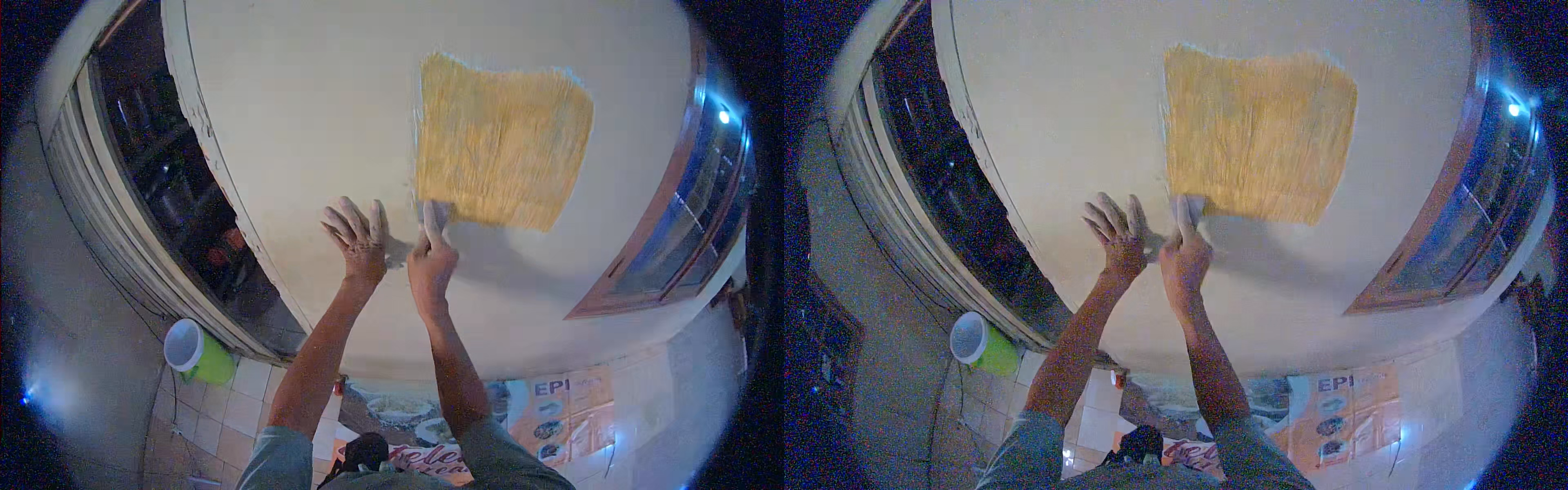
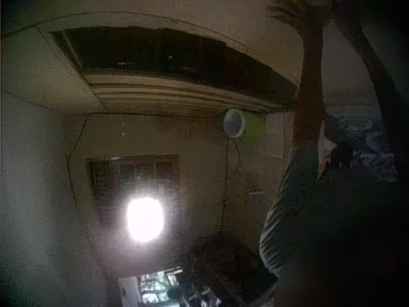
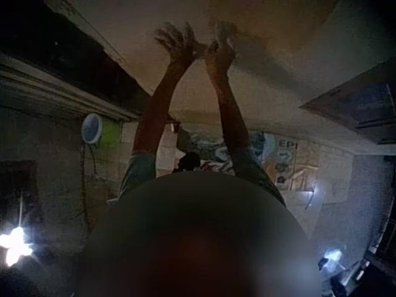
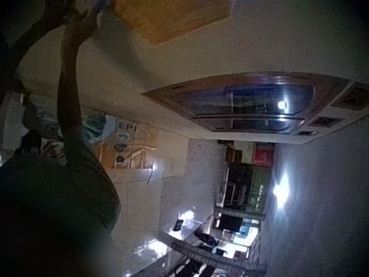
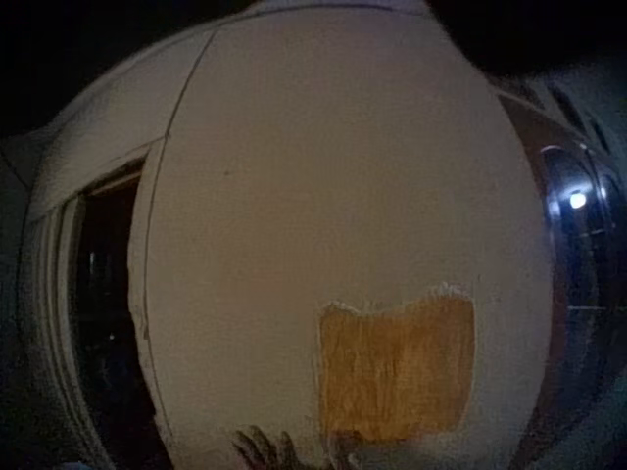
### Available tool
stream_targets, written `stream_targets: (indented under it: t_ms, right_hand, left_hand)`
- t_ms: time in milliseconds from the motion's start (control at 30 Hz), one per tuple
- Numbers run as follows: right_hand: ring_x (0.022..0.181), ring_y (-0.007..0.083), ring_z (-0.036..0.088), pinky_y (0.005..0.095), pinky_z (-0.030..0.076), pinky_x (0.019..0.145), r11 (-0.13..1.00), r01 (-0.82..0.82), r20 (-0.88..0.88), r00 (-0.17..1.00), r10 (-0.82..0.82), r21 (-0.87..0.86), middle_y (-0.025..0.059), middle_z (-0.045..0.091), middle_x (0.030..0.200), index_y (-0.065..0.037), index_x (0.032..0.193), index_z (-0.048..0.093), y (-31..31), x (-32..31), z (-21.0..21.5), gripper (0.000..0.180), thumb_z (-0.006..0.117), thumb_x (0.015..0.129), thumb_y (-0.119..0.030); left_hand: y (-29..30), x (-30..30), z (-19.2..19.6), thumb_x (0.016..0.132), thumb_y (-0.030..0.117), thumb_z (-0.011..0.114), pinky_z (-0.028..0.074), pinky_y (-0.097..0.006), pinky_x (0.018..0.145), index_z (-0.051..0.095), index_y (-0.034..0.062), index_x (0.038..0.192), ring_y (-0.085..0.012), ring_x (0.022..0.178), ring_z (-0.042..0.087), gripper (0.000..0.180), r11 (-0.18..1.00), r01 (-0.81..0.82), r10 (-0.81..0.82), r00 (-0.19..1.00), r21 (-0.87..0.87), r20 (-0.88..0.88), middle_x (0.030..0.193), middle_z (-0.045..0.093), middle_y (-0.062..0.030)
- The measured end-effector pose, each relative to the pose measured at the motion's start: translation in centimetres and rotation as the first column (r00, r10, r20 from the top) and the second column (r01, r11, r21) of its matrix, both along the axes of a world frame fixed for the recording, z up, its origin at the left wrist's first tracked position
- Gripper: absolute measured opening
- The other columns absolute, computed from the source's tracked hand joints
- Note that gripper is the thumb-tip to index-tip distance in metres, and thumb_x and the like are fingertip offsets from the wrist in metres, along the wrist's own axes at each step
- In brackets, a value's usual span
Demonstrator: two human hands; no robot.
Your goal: Repairing a wall by applying and smoothing putty with a scraper tool.
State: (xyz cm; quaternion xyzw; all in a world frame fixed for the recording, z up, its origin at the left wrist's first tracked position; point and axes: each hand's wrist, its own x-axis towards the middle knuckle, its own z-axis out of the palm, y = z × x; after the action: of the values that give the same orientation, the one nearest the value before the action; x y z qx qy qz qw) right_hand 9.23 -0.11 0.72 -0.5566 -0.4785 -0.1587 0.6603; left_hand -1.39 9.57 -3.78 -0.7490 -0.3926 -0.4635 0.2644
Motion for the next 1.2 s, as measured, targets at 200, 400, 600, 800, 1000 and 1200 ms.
stream_targets:
  t_ms: [200, 400, 600, 800, 1000, 1200]
  right_hand:
    - [0.066, 0.0415, 0.062, 0.0484, 0.048, 0.062, 0.991, -0.026, -0.066, 0.998, 0.018, -0.133, 0.0260, 0.063, 0.075, -0.008, 0.137, 0.060, -0.9, -0.8, 2.2, 0.052, 0.059, 0.086, 0.005]
    - [0.063, 0.0394, 0.062, 0.0472, 0.047, 0.059, 0.995, -0.034, -0.042, 0.999, 0.030, -0.094, 0.0259, 0.063, 0.075, -0.005, 0.136, 0.060, -0.7, -0.2, 0.2, 0.049, 0.060, 0.088, 0.003]
    - [0.054, 0.0323, 0.055, 0.0374, 0.045, 0.055, 0.987, -0.034, -0.102, 0.995, 0.018, -0.158, 0.0278, 0.059, 0.073, -0.011, 0.135, 0.062, -0.8, -1.3, 1.4, 0.043, 0.059, 0.093, 0.000]
    - [0.051, 0.0315, 0.046, 0.0397, 0.041, 0.053, 0.998, 0.031, -0.015, 0.999, -0.032, -0.047, 0.0263, 0.052, 0.066, -0.011, 0.135, 0.063, -0.1, -0.7, 0.3, 0.042, 0.062, 0.093, -0.003]
    - [0.051, 0.0352, 0.045, 0.0408, 0.042, 0.053, 0.998, 0.011, -0.086, 0.996, -0.016, -0.056, 0.0267, 0.050, 0.064, -0.012, 0.135, 0.062, -0.5, -1.8, 2.0, 0.042, 0.060, 0.094, -0.004]
    - [0.067, 0.0390, 0.066, 0.0443, 0.049, 0.062, 0.999, 0.048, -0.029, 0.998, -0.047, 0.026, 0.0274, 0.065, 0.079, -0.011, 0.139, 0.059, -0.3, -1.2, -0.2, 0.054, 0.055, 0.088, 0.007]
  left_hand:
    - [-0.3, -0.2, -0.2, 0.083, 0.003, 0.061, 0.008, -0.084, 0.104, 0.002, 0.0169, 0.160, -0.0704, 0.139, -0.002, 0.098, 0.991, 0.027, -0.027, 1.000, -0.132, 0.001, 0.157, -0.002, -0.0401]
    - [-0.8, 0.2, 0.1, 0.081, 0.003, 0.063, 0.008, -0.084, 0.104, 0.003, 0.0156, 0.159, -0.0706, 0.139, -0.002, 0.100, 0.996, -0.007, 0.003, 0.999, -0.084, -0.043, 0.157, -0.003, -0.0412]
    - [-0.7, -0.2, 0.2, 0.083, 0.003, 0.062, 0.009, -0.084, 0.104, 0.002, 0.0144, 0.159, -0.0713, 0.138, 0.000, 0.098, 0.987, -0.012, 0.003, 0.999, -0.163, -0.050, 0.156, -0.003, -0.0425]
    - [-0.1, 0.0, 0.2, 0.085, 0.004, 0.060, 0.010, -0.084, 0.104, 0.001, 0.0137, 0.160, -0.0717, 0.138, 0.001, 0.096, 0.997, -0.012, 0.009, 0.999, -0.071, -0.035, 0.156, -0.001, -0.0419]
    - [0.0, -0.2, -0.4, 0.084, 0.004, 0.061, 0.009, -0.085, 0.103, 0.002, 0.0161, 0.160, -0.0714, 0.138, 0.001, 0.097, 0.995, -0.021, 0.018, 1.000, -0.096, -0.024, 0.157, -0.001, -0.0410]
    - [-0.9, 0.5, 0.3, 0.083, 0.001, 0.060, 0.009, -0.085, 0.103, 0.006, 0.0183, 0.160, -0.0706, 0.139, 0.000, 0.096, 0.989, 0.088, -0.085, 0.996, -0.118, 0.030, 0.158, 0.000, -0.0392]
